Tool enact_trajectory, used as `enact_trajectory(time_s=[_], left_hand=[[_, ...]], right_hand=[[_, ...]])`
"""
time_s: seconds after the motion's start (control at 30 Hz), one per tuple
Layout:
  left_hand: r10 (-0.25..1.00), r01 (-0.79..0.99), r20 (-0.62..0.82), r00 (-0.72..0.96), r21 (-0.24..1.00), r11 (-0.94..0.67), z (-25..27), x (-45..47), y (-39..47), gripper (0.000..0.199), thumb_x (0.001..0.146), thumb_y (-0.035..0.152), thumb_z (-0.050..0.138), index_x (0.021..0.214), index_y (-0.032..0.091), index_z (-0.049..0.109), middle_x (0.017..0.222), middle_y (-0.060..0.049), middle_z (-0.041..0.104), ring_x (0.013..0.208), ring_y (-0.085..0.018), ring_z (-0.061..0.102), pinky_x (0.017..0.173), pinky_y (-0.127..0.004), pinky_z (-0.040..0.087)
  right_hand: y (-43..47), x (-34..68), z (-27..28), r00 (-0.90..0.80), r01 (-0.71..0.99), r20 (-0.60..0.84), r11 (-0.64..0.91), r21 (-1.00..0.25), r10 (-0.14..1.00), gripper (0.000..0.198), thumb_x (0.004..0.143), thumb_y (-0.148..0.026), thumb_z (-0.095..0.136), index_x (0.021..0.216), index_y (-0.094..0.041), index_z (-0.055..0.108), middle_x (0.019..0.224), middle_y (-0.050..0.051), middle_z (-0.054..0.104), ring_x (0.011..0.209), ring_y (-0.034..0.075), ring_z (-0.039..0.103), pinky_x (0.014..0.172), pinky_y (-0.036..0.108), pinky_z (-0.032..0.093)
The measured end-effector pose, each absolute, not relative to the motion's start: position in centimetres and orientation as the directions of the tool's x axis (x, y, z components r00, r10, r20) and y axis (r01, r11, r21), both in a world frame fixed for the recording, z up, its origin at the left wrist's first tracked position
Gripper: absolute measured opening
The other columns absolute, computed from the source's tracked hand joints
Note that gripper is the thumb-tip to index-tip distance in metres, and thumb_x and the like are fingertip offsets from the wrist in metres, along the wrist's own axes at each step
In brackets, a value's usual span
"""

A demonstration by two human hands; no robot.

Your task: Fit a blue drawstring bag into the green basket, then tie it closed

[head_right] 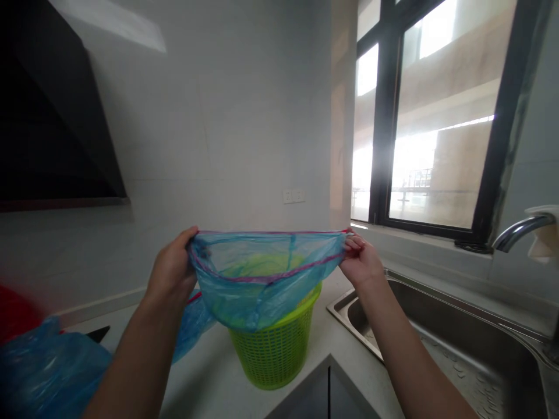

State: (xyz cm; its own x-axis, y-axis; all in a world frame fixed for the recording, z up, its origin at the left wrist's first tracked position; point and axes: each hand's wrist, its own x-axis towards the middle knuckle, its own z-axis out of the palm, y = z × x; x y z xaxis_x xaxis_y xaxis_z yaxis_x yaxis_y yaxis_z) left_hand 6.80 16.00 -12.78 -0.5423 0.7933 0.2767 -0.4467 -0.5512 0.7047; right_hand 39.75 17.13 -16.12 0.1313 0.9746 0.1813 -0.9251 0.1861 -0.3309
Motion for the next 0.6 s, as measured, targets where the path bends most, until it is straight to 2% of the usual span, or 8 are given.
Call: enact_trajectory(time_s=[0.07,0.13,0.27,0.37,0.43,0.5,0.6], left_hand=[[0.863,-0.588,0.182,-0.472,0.664,-0.462,-11.9,6.5,14.4,0.025,0.085,0.007,0.061,0.061,0.015,0.056,0.06,0.002,0.055,0.053,-0.009,0.052,0.056,-0.016,0.049],[0.894,-0.676,0.15,-0.422,0.605,-0.421,-11.0,6.7,12.5,0.028,0.09,0.008,0.056,0.064,0.016,0.054,0.062,0.002,0.055,0.056,-0.008,0.055,0.059,-0.016,0.053],[0.875,-0.692,0.157,-0.457,0.555,-0.462,-10.1,7.8,9.3,0.027,0.098,0.011,0.049,0.073,0.015,0.059,0.067,0.001,0.06,0.061,-0.008,0.06,0.063,-0.017,0.057],[0.859,-0.671,0.159,-0.486,0.562,-0.484,-10.2,8.5,8.4,0.021,0.095,0.007,0.051,0.083,0.016,0.066,0.073,0.002,0.065,0.062,-0.009,0.062,0.064,-0.018,0.059],[0.853,-0.641,0.177,-0.491,0.59,-0.491,-10.6,8.8,8.5,0.022,0.091,0.003,0.054,0.09,0.018,0.07,0.08,0.002,0.068,0.067,-0.009,0.064,0.067,-0.017,0.06],[0.846,-0.584,0.204,-0.493,0.643,-0.495,-11.0,9.0,8.9,0.025,0.089,0.003,0.055,0.095,0.019,0.073,0.087,0.001,0.07,0.073,-0.009,0.065,0.071,-0.015,0.059],[0.84,-0.502,0.249,-0.481,0.708,-0.497,-11.8,9.4,9.8,0.026,0.087,0.005,0.059,0.101,0.02,0.075,0.099,-0.001,0.071,0.084,-0.011,0.066,0.073,-0.014,0.058]], right_hand=[[16.9,39.9,-16.1,0.113,-0.907,0.226,0.193,-0.374,0.968,0.024,0.081,0.005,0.049,0.083,-0.016,0.061,0.043,-0.011,0.035,0.032,0.003,0.032,0.032,0.009,0.035],[16.7,39.7,-16.2,0.069,-0.882,0.244,0.173,-0.438,0.967,0.021,0.08,0.0,0.053,0.092,-0.012,0.064,0.044,-0.01,0.037,0.032,0.004,0.031,0.031,0.01,0.034],[16.0,38.7,-16.3,0.014,-0.855,0.272,0.153,-0.496,0.962,0.023,0.077,-0.007,0.058,0.099,-0.014,0.063,0.064,-0.003,0.061,0.038,0.004,0.037,0.035,0.013,0.037],[15.3,37.5,-16.3,0.059,-0.799,0.327,0.241,-0.551,0.943,0.028,0.076,-0.014,0.062,0.104,-0.019,0.06,0.075,0.0,0.069,0.044,0.006,0.046,0.038,0.016,0.04],[14.9,36.6,-16.4,0.133,-0.692,0.368,0.352,-0.63,0.92,0.042,0.075,-0.019,0.065,0.116,-0.023,0.056,0.083,0.002,0.072,0.051,0.01,0.056,0.043,0.019,0.043],[14.5,35.7,-16.6,0.229,-0.514,0.401,0.46,-0.724,0.887,0.063,0.074,-0.022,0.069,0.132,-0.029,0.047,0.094,0.003,0.074,0.062,0.015,0.067,0.048,0.021,0.047],[14.3,34.9,-16.9,0.267,-0.324,0.386,0.46,-0.827,0.883,0.087,0.074,-0.024,0.072,0.148,-0.036,0.028,0.104,0.003,0.073,0.072,0.02,0.073,0.052,0.025,0.051]])
